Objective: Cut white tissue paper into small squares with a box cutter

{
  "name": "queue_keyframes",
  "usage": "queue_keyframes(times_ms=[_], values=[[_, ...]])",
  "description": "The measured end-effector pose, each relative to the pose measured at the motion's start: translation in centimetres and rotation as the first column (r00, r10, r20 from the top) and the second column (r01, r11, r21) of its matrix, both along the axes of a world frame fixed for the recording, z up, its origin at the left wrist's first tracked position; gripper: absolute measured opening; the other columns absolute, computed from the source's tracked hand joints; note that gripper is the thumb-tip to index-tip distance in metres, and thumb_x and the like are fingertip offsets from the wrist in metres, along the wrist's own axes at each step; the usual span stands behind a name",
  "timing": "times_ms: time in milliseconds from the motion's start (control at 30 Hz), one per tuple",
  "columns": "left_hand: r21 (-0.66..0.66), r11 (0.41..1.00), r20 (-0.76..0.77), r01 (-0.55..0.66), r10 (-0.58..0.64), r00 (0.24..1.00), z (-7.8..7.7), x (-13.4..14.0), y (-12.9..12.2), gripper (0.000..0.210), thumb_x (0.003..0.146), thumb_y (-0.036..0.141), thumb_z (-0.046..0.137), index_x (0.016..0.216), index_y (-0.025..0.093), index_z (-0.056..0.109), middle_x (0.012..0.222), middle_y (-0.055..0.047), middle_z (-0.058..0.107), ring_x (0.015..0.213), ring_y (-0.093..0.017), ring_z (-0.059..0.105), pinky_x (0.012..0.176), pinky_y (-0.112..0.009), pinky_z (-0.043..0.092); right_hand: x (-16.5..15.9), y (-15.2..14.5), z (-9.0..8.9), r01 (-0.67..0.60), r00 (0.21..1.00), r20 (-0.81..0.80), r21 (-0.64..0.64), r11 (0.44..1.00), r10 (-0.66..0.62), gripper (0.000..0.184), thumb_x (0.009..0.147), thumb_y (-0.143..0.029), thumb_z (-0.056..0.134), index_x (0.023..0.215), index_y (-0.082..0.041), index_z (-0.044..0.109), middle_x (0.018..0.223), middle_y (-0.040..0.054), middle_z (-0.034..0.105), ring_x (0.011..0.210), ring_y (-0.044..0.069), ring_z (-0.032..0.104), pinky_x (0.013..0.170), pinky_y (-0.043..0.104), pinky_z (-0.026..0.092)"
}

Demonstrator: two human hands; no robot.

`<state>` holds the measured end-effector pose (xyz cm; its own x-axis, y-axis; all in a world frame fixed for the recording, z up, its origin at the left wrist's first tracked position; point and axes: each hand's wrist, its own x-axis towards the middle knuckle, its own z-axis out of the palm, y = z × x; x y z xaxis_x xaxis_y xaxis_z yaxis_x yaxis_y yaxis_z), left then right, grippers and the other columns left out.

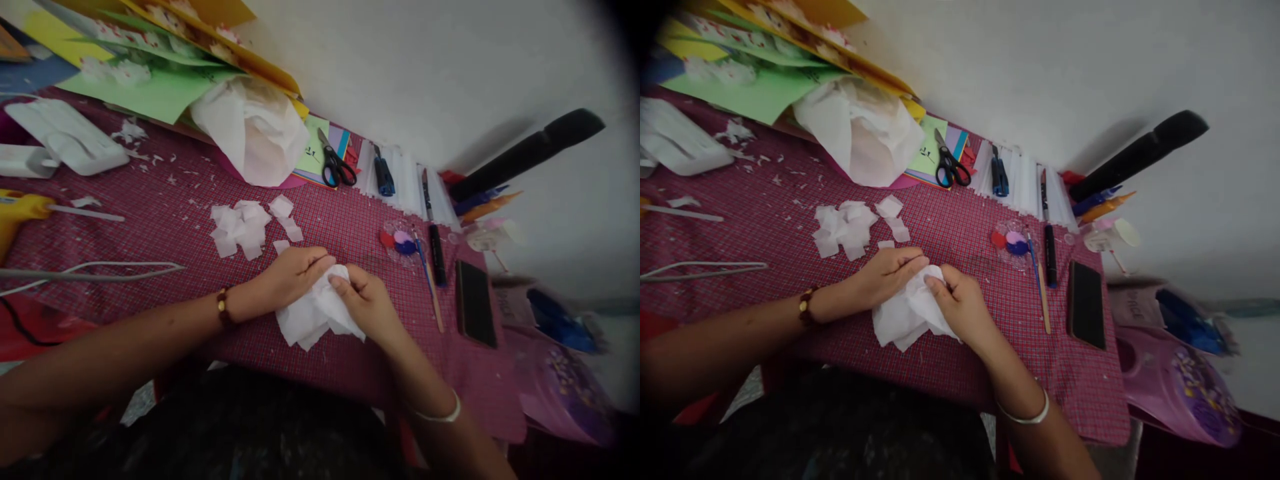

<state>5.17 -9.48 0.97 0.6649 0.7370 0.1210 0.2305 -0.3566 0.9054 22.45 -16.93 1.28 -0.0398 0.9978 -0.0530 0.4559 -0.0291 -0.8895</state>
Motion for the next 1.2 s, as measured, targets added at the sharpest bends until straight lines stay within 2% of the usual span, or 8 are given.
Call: queue_keyframes(times_ms=[267, 467, 667, 800, 867, 933, 1033, 1200], values=[[-0.307, 0.95, 0.135, 0.06, -0.018, 0.991, 0.7, 0.1, -0.2, 0.017, 0.081, 0.033, 0.063, 0.079, 0.018, 0.056, 0.069, 0.004, 0.056, 0.062, -0.009, 0.049, 0.056, -0.019, 0.038, 0.3, 0.2, 0.4, 0.057, 0.998, 0.031, 0.064, 0.996, -0.059, 0.035, 0.086, -0.042, 0.06, 0.061, -0.023, 0.043, 0.055, -0.0055, 0.041, 0.053, 0.01, 0.036, 0.049, 0.025, 0.026], [-0.651, 0.666, 0.013, 0.364, -0.47, 0.883, 1.3, -1.6, 1.7, 0.022, 0.068, 0.032, 0.078, 0.078, 0.015, 0.067, 0.066, 0.002, 0.066, 0.055, -0.009, 0.053, 0.05, -0.019, 0.038, 2.7, 0.5, 1.3, 0.262, 0.95, -0.168, -0.026, 0.965, -0.263, 0.028, 0.084, -0.044, 0.066, 0.07, -0.023, 0.055, 0.06, -0.0044, 0.047, 0.053, 0.01, 0.039, 0.047, 0.024, 0.029], [-0.65, 0.725, 0.287, 0.226, -0.041, 0.957, 1.8, -2.3, 3.0, 0.02, 0.067, 0.023, 0.08, 0.082, 0.015, 0.071, 0.075, 0.0, 0.073, 0.07, -0.013, 0.066, 0.069, -0.024, 0.053, 3.5, 1.1, 0.8, 0.359, 0.878, -0.326, -0.04, 0.933, -0.352, 0.017, 0.085, -0.041, 0.067, 0.084, -0.025, 0.063, 0.063, -0.0036, 0.053, 0.052, 0.011, 0.046, 0.048, 0.026, 0.036], [-0.749, 0.642, 0.297, 0.164, 0.104, 0.949, 1.5, -2.4, 3.3, 0.022, 0.073, 0.023, 0.074, 0.092, 0.014, 0.067, 0.073, -0.003, 0.07, 0.063, -0.014, 0.064, 0.06, -0.027, 0.052, 2.8, 1.3, -0.4, 0.31, 0.916, -0.262, -0.02, 0.951, -0.304, 0.024, 0.085, -0.046, 0.064, 0.078, -0.025, 0.057, 0.058, -0.0059, 0.046, 0.046, 0.01, 0.036, 0.042, 0.026, 0.027], [-0.7, 0.712, 0.178, 0.054, 0.1, 0.979, 1.4, -2.4, 3.3, 0.018, 0.076, 0.02, 0.068, 0.093, 0.015, 0.064, 0.072, -0.003, 0.066, 0.061, -0.015, 0.062, 0.058, -0.029, 0.051, 2.3, 1.2, -0.7, 0.279, 0.952, -0.143, 0.047, 0.959, -0.27, 0.026, 0.085, -0.043, 0.062, 0.072, -0.024, 0.051, 0.058, -0.0061, 0.043, 0.049, 0.01, 0.038, 0.045, 0.026, 0.028], [-0.365, 0.908, 0.089, -0.207, 0.255, 0.963, 1.7, -2.3, 3.0, 0.02, 0.074, 0.014, 0.067, 0.093, 0.017, 0.061, 0.076, -0.002, 0.064, 0.066, -0.015, 0.059, 0.062, -0.03, 0.05, 1.9, 1.1, -0.7, 0.245, 0.968, 0.016, 0.147, 0.958, -0.25, 0.029, 0.085, -0.039, 0.06, 0.066, -0.024, 0.044, 0.057, -0.0063, 0.039, 0.051, 0.01, 0.037, 0.048, 0.026, 0.028], [0.237, 0.879, 0.168, -0.413, 0.382, 0.909, 3.0, -1.6, 1.9, 0.015, 0.074, 0.01, 0.066, 0.085, 0.018, 0.061, 0.085, -0.002, 0.062, 0.077, -0.014, 0.056, 0.071, -0.029, 0.048, 1.4, 0.8, -0.4, 0.174, 0.943, 0.235, 0.252, 0.952, -0.235, 0.03, 0.087, -0.035, 0.056, 0.064, -0.024, 0.039, 0.055, -0.0063, 0.037, 0.051, 0.01, 0.035, 0.052, 0.028, 0.025], [-0.131, 0.989, 0.064, 0.069, -0.061, 0.996, 3.8, 1.0, -0.2, 0.013, 0.082, 0.02, 0.056, 0.069, 0.019, 0.055, 0.061, 0.005, 0.051, 0.054, -0.008, 0.046, 0.051, -0.022, 0.036, 1.1, 0.5, -0.2, 0.082, 0.875, 0.426, 0.335, 0.939, -0.228, 0.022, 0.088, -0.03, 0.053, 0.069, -0.024, 0.045, 0.057, -0.0037, 0.047, 0.052, 0.012, 0.04, 0.055, 0.028, 0.025]])
